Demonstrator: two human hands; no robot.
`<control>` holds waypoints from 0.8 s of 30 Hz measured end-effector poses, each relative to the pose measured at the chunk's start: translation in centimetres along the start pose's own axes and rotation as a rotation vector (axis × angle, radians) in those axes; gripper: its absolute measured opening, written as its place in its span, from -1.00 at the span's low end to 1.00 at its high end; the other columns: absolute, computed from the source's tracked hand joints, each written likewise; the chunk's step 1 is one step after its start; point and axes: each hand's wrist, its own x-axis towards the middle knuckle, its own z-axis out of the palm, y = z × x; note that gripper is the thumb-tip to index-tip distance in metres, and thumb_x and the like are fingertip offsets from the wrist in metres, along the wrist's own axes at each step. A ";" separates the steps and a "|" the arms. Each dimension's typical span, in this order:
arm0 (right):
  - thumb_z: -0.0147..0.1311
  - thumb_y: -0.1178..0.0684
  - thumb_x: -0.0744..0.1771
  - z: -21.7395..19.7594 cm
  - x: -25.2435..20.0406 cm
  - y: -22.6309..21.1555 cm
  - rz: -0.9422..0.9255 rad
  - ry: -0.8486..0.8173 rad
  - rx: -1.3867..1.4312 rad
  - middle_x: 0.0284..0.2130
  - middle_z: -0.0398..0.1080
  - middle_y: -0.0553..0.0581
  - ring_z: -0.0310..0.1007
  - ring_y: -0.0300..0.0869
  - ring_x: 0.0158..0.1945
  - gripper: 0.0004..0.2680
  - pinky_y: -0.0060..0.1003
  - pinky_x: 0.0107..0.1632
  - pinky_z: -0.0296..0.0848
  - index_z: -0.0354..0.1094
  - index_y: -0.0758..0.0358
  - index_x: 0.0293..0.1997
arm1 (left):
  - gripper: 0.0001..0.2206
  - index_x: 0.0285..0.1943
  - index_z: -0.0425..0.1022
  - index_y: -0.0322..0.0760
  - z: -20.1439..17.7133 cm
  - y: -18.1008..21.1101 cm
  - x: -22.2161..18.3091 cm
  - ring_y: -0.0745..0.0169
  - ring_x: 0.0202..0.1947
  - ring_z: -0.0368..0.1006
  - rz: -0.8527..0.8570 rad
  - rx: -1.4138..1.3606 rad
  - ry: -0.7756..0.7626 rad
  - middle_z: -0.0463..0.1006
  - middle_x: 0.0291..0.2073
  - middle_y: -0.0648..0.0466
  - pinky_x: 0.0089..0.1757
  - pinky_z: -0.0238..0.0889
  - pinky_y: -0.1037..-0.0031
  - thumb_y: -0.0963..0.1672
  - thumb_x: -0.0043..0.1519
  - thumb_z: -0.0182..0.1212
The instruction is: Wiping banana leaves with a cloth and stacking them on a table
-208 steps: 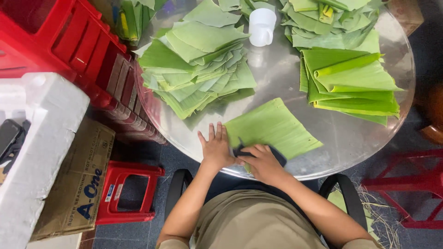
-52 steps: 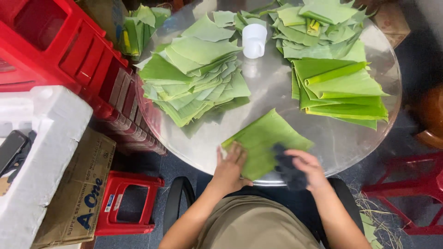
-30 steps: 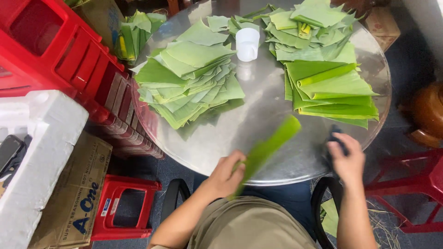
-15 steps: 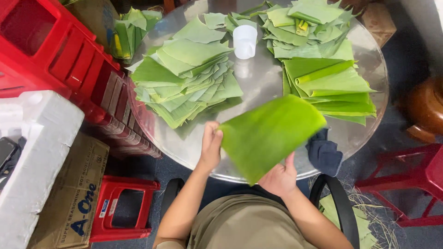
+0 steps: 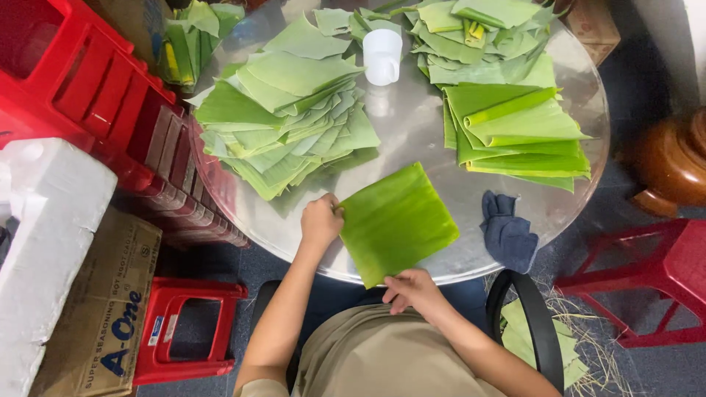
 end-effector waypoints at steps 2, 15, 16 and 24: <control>0.25 0.06 0.33 0.3 -0.7 -1.1 0.052 -0.012 -0.061 -0.47 0.58 0.48 0.59 0.01 -0.63 -0.76 -0.28 -0.53 0.57 0.42 0.55 -0.18 | -0.87 -0.31 0.54 -0.15 0.3 0.1 -0.1 -0.20 -0.31 0.61 0.033 0.116 0.040 0.58 -0.46 -0.02 -0.24 0.51 0.07 -0.07 0.13 0.35; 0.25 0.10 0.31 -1.5 -2.6 -0.9 -0.147 0.052 -0.453 -0.47 0.63 0.28 0.64 -0.12 -0.57 -0.78 -0.35 -0.48 0.61 0.55 0.29 0.04 | -0.56 -0.06 0.58 -0.37 -4.1 3.5 -8.8 -0.20 0.05 0.41 0.424 0.079 -0.018 0.52 -0.13 -0.16 0.09 0.29 0.12 0.03 0.04 0.46; 0.28 0.13 0.29 -1.8 -2.9 -1.0 -0.268 0.107 -0.584 -0.49 0.64 0.24 0.65 -0.14 -0.57 -0.83 -0.36 -0.49 0.60 0.62 0.23 -0.05 | -0.34 0.08 0.57 -0.51 -6.0 4.8 -10.2 -0.39 0.24 0.34 0.431 0.072 -0.163 0.53 0.10 -0.35 0.23 0.17 -0.05 0.09 -0.05 0.53; 0.23 0.02 0.30 0.6 -0.6 -3.4 -1.069 0.050 -1.262 0.09 0.46 0.04 0.31 0.04 0.30 -0.83 -0.12 0.13 0.32 0.55 0.01 -0.02 | 0.08 0.54 0.06 -0.39 -6.8 7.0 -9.9 -0.16 0.57 -0.24 0.265 0.338 -0.485 -0.05 0.55 -0.24 0.35 -0.57 -0.36 0.18 -0.08 0.52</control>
